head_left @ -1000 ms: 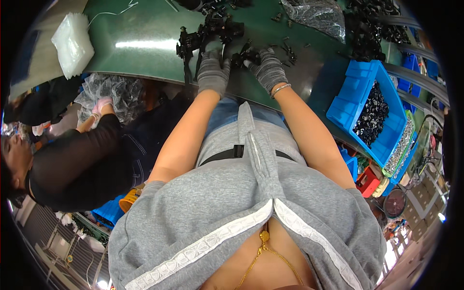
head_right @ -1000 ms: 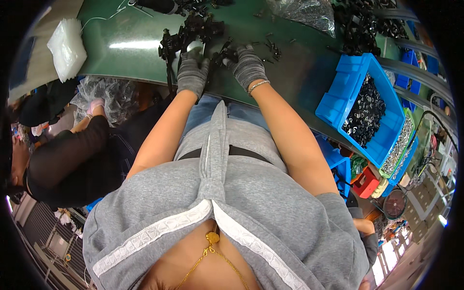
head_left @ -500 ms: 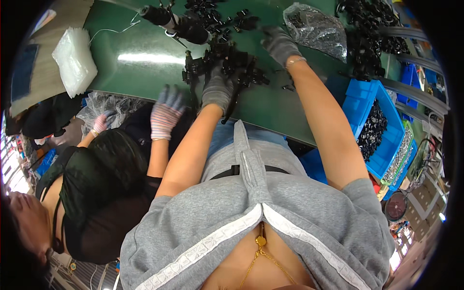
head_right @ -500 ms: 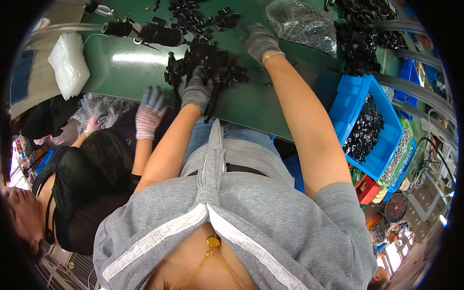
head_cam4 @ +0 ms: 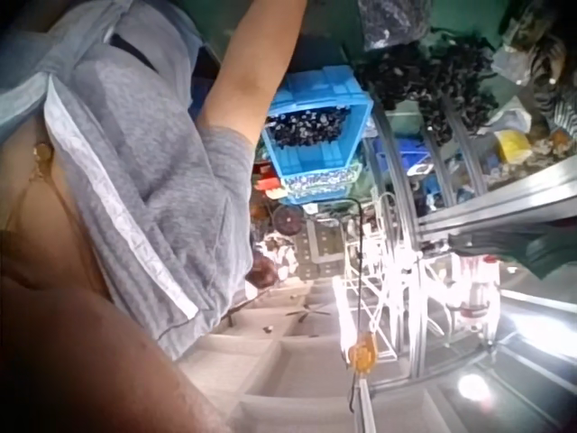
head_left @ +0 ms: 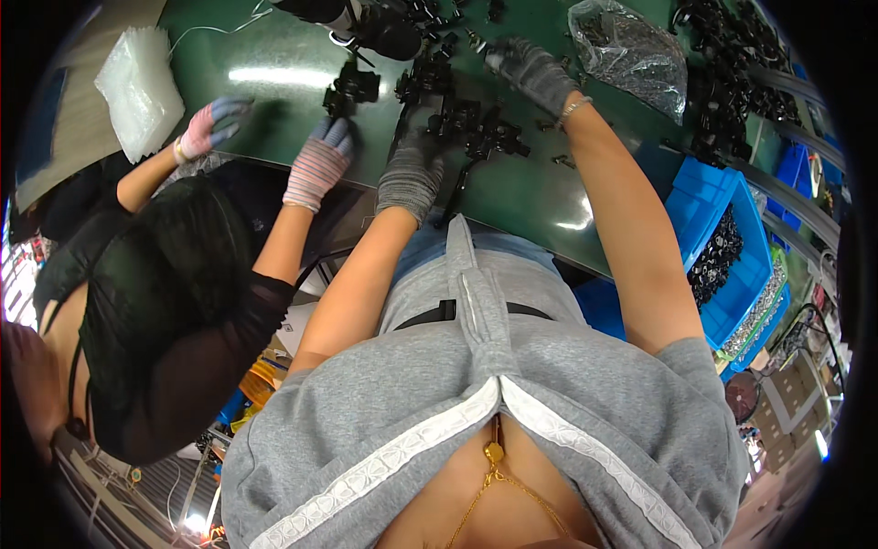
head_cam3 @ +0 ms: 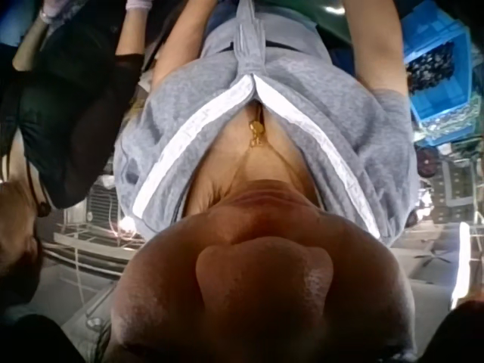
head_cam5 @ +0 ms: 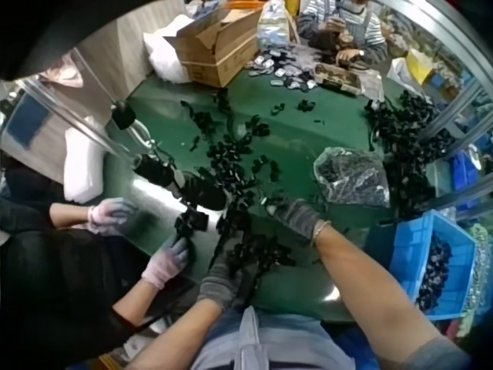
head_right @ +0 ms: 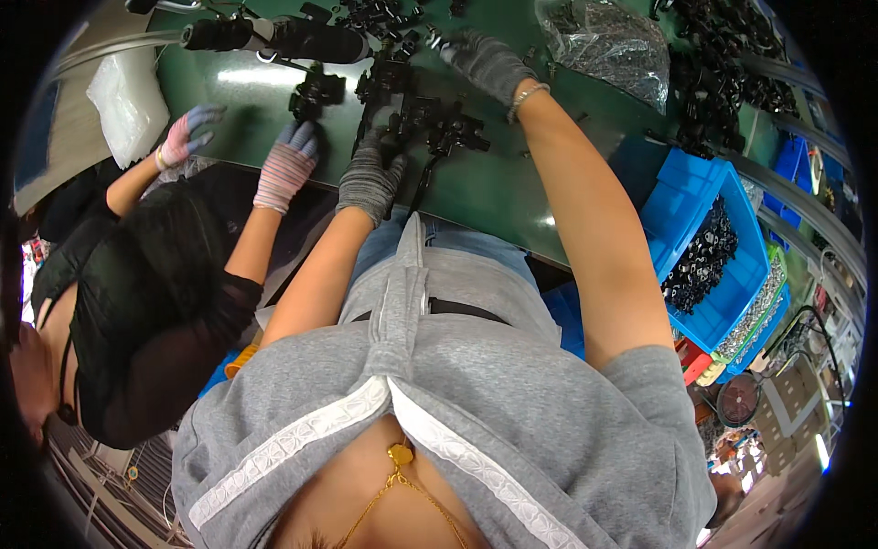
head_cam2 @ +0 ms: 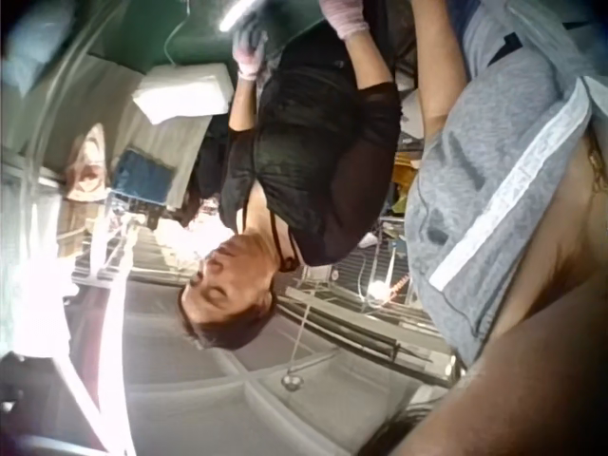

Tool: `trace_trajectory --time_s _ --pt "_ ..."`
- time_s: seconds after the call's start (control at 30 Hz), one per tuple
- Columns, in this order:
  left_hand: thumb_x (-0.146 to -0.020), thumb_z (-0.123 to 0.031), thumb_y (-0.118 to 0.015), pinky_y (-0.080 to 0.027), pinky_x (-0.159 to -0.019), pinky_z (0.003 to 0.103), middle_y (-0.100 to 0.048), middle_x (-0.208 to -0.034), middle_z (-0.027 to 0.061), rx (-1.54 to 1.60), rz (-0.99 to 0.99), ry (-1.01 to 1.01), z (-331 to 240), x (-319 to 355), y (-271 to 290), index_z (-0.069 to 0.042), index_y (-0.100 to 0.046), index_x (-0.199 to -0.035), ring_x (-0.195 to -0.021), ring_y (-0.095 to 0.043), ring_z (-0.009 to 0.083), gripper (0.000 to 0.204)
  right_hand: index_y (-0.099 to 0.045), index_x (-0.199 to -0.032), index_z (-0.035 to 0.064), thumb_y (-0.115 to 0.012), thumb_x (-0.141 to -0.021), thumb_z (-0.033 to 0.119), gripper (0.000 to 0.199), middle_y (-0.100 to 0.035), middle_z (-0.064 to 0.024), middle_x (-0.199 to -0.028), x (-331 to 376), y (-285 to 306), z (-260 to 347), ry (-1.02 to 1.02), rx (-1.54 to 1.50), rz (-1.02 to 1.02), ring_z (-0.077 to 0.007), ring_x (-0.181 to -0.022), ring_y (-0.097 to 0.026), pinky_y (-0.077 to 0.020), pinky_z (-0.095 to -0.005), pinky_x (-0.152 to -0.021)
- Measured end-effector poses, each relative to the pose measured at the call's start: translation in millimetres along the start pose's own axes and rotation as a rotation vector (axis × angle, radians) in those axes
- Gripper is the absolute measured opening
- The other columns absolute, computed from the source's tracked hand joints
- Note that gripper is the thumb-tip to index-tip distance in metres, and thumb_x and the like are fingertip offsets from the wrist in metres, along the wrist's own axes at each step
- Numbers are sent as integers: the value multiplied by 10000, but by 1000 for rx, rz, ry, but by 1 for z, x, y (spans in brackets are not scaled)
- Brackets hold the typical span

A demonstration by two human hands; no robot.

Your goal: Manually assemble and bag small black plastic components at a workstation.

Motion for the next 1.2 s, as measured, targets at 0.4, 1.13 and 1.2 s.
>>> trace_trajectory --time_s 0.4,1.13,1.2 --pt "-836 -158 -712 -461 -950 427 -622 -1118 166 70 -81 -382 -69 -43 29 -98 -630 -1172 -1073 -583 336 352 -635 -1207 74 -663 -897 243 355 -684 -122 -1094 52 -30 30 119 -278 430 -249 -1004 -644 -500 -327 -901" --pt "-823 -187 -676 -437 -956 445 -640 -1094 139 -11 -222 -470 -62 -43 16 -94 -669 -1099 -1057 -570 344 292 -660 -1160 183 -631 -885 290 296 -609 -127 -1179 120 3 -33 -119 514 114 -301 -1157 -565 -476 -425 -963" --pt "-822 -185 -676 -437 -955 445 -640 -1094 140 -11 -210 -455 -62 -44 16 -91 -669 -1097 -1057 -570 345 291 -655 -1151 142 -615 -891 272 294 -600 -137 -1195 118 -1 -35 -139 524 115 -300 -1156 -565 -470 -425 -965"
Point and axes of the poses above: each hand's wrist, its own x-axis away from the middle knuckle, its own y-axis out of the back of the hand, z = x × y, the point moved 7 cm from there along -x, towards the middle knuckle
